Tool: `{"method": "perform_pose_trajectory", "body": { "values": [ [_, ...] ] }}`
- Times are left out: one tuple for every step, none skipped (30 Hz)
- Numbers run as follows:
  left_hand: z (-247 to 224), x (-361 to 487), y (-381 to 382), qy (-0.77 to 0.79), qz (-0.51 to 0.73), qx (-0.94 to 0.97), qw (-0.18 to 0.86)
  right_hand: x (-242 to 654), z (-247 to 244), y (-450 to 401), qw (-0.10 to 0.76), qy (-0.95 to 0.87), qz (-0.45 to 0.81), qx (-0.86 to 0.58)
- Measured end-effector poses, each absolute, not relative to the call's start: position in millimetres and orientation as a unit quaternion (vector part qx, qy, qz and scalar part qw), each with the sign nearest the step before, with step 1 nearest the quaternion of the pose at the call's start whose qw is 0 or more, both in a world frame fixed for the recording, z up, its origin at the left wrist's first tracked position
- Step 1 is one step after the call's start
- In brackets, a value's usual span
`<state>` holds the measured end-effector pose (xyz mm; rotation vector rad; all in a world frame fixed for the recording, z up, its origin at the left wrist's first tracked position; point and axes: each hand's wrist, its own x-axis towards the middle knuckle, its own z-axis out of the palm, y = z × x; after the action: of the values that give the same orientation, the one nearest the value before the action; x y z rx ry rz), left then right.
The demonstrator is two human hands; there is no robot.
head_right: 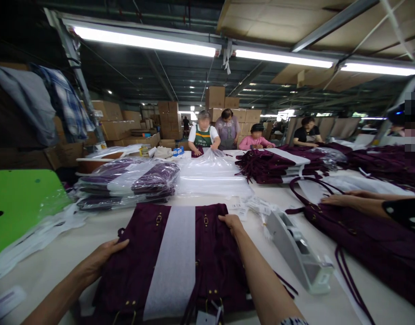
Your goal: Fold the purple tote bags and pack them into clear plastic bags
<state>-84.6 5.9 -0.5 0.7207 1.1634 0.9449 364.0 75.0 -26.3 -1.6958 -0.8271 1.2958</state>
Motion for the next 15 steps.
{"method": "perform_pose_trajectory", "body": {
  "values": [
    [-1,-84,2,0.517,0.421,0.316,0.675,365,-27,76,0.408,-0.321,0.522,-0.677],
    [-1,-82,-1,0.516,0.425,0.309,0.676,365,-27,76,0.401,-0.311,0.532,-0.677],
    [-2,-80,-2,0.515,0.430,0.302,0.677,366,-26,76,0.395,-0.302,0.543,-0.677],
    [-3,-77,-3,0.516,0.435,0.298,0.675,367,-25,75,0.391,-0.297,0.551,-0.675],
    [-4,-75,-4,0.518,0.440,0.296,0.672,368,-23,74,0.389,-0.293,0.556,-0.673],
    [-5,-73,-5,0.520,0.443,0.296,0.668,369,-22,73,0.388,-0.291,0.560,-0.671],
    [-6,-72,-7,0.521,0.445,0.297,0.665,369,-21,73,0.389,-0.291,0.562,-0.670],
    [-8,-72,-9,0.523,0.448,0.299,0.661,368,-20,73,0.390,-0.292,0.563,-0.668],
    [-9,-73,-13,0.527,0.449,0.304,0.654,368,-19,74,0.394,-0.294,0.561,-0.666],
    [-10,-74,-16,0.535,0.446,0.312,0.646,367,-19,75,0.402,-0.298,0.556,-0.664],
    [-10,-76,-20,0.547,0.437,0.323,0.637,365,-19,77,0.413,-0.302,0.546,-0.663],
    [-9,-78,-23,0.558,0.426,0.335,0.628,364,-19,80,0.427,-0.307,0.533,-0.663],
    [-8,-79,-26,0.568,0.415,0.346,0.621,362,-19,83,0.441,-0.310,0.518,-0.664],
    [-5,-80,-29,0.575,0.407,0.355,0.615,360,-20,86,0.454,-0.313,0.503,-0.665],
    [0,-80,-31,0.577,0.404,0.361,0.611,358,-20,88,0.464,-0.315,0.491,-0.666]
  ]
}}
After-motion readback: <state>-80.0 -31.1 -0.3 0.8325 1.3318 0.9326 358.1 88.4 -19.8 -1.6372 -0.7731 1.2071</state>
